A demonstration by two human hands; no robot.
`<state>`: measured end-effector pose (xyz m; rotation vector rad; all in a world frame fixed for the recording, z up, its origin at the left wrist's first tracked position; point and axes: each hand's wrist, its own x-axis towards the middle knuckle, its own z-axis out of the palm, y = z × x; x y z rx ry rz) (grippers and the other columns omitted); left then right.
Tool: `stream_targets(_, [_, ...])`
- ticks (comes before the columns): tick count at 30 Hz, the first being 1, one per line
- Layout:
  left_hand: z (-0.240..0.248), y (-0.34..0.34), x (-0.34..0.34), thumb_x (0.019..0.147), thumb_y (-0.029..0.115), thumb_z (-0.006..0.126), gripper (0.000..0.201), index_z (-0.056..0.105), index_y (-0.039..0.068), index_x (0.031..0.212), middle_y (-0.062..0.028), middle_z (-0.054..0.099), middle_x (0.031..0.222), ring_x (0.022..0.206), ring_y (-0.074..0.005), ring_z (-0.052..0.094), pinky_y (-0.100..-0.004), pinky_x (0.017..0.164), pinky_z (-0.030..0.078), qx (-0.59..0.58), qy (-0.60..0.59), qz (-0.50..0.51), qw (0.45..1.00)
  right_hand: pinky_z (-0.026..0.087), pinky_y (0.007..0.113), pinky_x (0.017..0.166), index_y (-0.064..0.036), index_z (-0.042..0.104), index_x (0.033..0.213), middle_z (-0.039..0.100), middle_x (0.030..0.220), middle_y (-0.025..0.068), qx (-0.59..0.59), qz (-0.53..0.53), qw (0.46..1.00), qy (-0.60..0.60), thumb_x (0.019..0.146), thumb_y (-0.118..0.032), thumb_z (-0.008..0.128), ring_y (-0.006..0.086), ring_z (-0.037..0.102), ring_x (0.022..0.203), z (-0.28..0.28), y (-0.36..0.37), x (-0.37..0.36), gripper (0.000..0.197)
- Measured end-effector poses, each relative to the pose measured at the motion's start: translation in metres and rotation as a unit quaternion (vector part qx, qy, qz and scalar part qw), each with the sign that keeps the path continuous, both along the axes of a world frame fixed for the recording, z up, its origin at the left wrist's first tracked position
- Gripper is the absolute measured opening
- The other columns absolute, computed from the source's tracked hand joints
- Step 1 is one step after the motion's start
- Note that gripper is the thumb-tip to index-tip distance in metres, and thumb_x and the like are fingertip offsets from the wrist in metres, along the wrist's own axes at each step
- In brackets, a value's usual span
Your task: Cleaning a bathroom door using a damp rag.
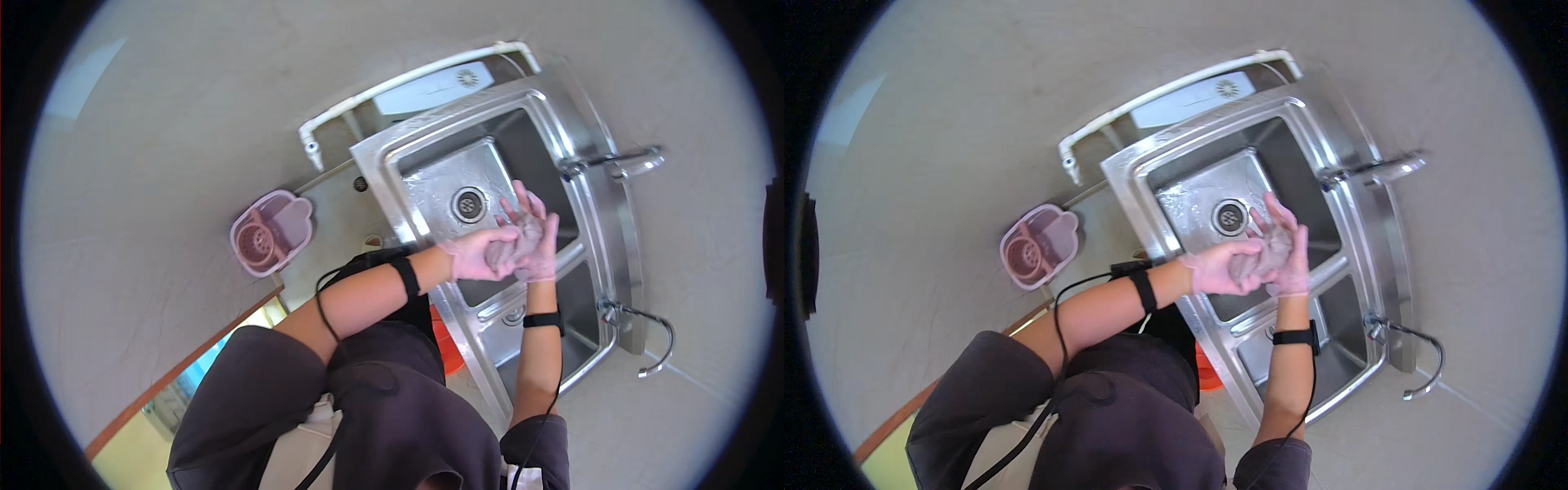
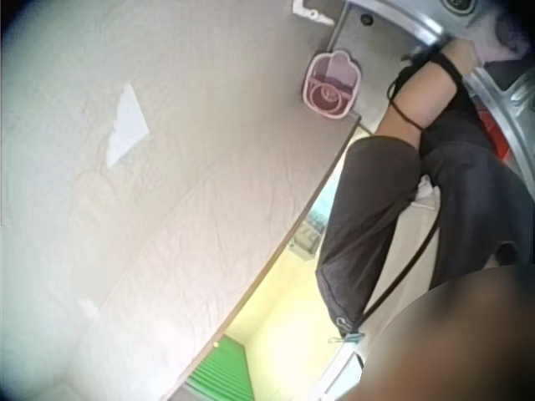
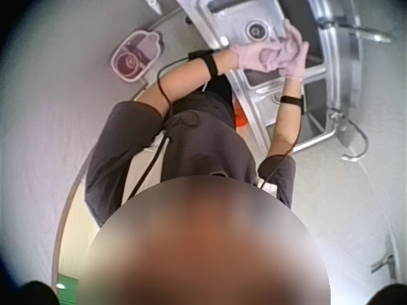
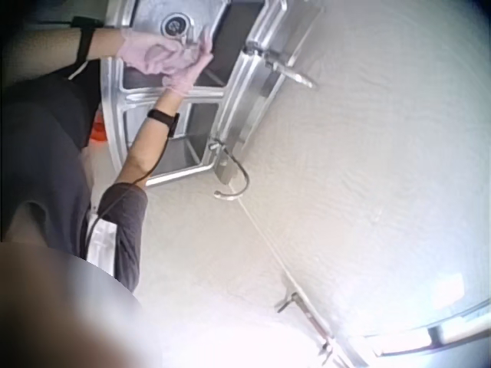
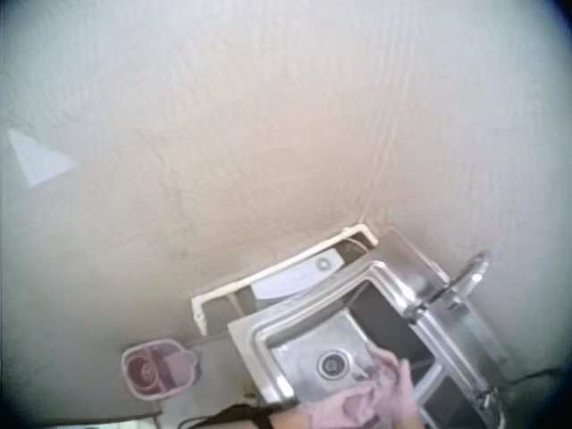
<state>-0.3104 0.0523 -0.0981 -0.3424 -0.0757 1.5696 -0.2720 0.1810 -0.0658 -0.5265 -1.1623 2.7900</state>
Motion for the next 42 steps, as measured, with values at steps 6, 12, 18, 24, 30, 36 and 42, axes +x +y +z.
stream_targets(6, [0.000, -0.018, 0.009, 0.081, 0.027, 0.065, 0.036, 0.051, 0.014, 0.111, -0.0044, 0.056, 0.099, 0.072, -0.0141, 0.049, -0.0246, 0.057, 0.040, -0.063, 0.088, -0.047, 0.993, 0.046, 0.033, 0.069, -0.0102, 0.045, 0.060, 0.051, 0.070, 0.0032, 0.128, 0.151, 0.980, -0.023, 0.072, -0.008, 0.060, 0.0152, 0.052, 0.068, 0.019, -0.001, -0.010, 0.020])
stream_targets(12, [0.012, -0.023, 0.014, 0.073, 0.022, 0.069, 0.035, 0.049, 0.009, 0.098, 0.0011, 0.051, 0.074, 0.060, -0.0053, 0.046, -0.0215, 0.053, 0.039, -0.206, 0.336, 0.054, 0.917, 0.040, 0.025, 0.048, -0.0044, 0.051, 0.054, 0.051, 0.055, 0.0032, 0.371, 0.121, 0.890, -0.234, 0.067, -0.001, 0.065, 0.0093, 0.048, 0.050, 0.019, -0.026, -0.031, 0.019])
stream_targets(18, [-0.014, -0.007, 0.016, 0.073, 0.023, 0.067, 0.047, 0.043, -0.003, 0.104, -0.0195, 0.061, 0.085, 0.079, -0.0294, 0.062, -0.0366, 0.066, 0.048, -0.424, 0.642, 0.041, 0.638, 0.035, 0.027, 0.044, -0.0024, 0.050, 0.055, 0.049, 0.051, 0.0033, 0.503, 0.094, 0.816, -0.268, 0.062, 0.001, 0.058, 0.0105, 0.045, 0.046, -0.015, -0.037, -0.045, 0.011])
stream_targets(24, [-0.032, -0.013, 0.019, 0.084, 0.023, 0.052, 0.037, 0.044, -0.001, 0.110, -0.0251, 0.059, 0.098, 0.092, -0.0371, 0.060, -0.0406, 0.077, 0.047, -0.446, 0.644, 0.028, 0.620, 0.039, 0.032, 0.045, 0.0006, 0.053, 0.057, 0.055, 0.053, 0.0096, 0.675, 0.005, 0.682, -0.283, 0.062, 0.000, 0.055, 0.0161, 0.048, 0.046, -0.081, -0.029, -0.040, 0.005])
stream_targets(30, [-0.022, -0.029, 0.007, 0.070, 0.019, 0.066, 0.038, 0.053, -0.002, 0.099, -0.0208, 0.062, 0.083, 0.081, -0.0309, 0.063, -0.0367, 0.070, 0.049, -0.443, 0.640, -0.046, 0.626, 0.043, 0.029, 0.065, -0.0055, 0.060, 0.091, 0.057, 0.085, 0.0053, 0.256, 0.076, 0.933, -0.242, 0.084, -0.023, 0.057, 0.0140, 0.052, 0.074, -0.034, -0.031, -0.033, 0.019])
stream_targets(36, [0.020, -0.023, 0.006, 0.071, 0.029, 0.070, 0.025, 0.061, 0.010, 0.084, -0.0003, 0.058, 0.072, 0.054, -0.0064, 0.048, -0.0173, 0.046, 0.039, -0.135, 0.320, 0.056, 0.936, 0.039, 0.040, 0.092, -0.0126, 0.032, 0.136, 0.048, 0.118, 0.0059, 0.022, 0.185, 0.982, -0.018, 0.088, -0.055, 0.039, 0.0247, 0.046, 0.107, 0.013, -0.016, -0.015, 0.064])
stream_targets(42, [0.048, -0.021, 0.025, 0.079, 0.029, 0.065, 0.022, 0.055, 0.009, 0.080, 0.0028, 0.050, 0.068, 0.052, -0.0020, 0.041, -0.0123, 0.041, 0.029, 0.045, 0.194, 0.032, 0.979, 0.044, 0.034, 0.079, -0.0112, 0.048, 0.093, 0.054, 0.114, 0.0080, -0.023, 0.208, 0.972, 0.108, 0.082, -0.041, 0.060, 0.0165, 0.051, 0.089, 0.050, -0.023, -0.012, 0.034])
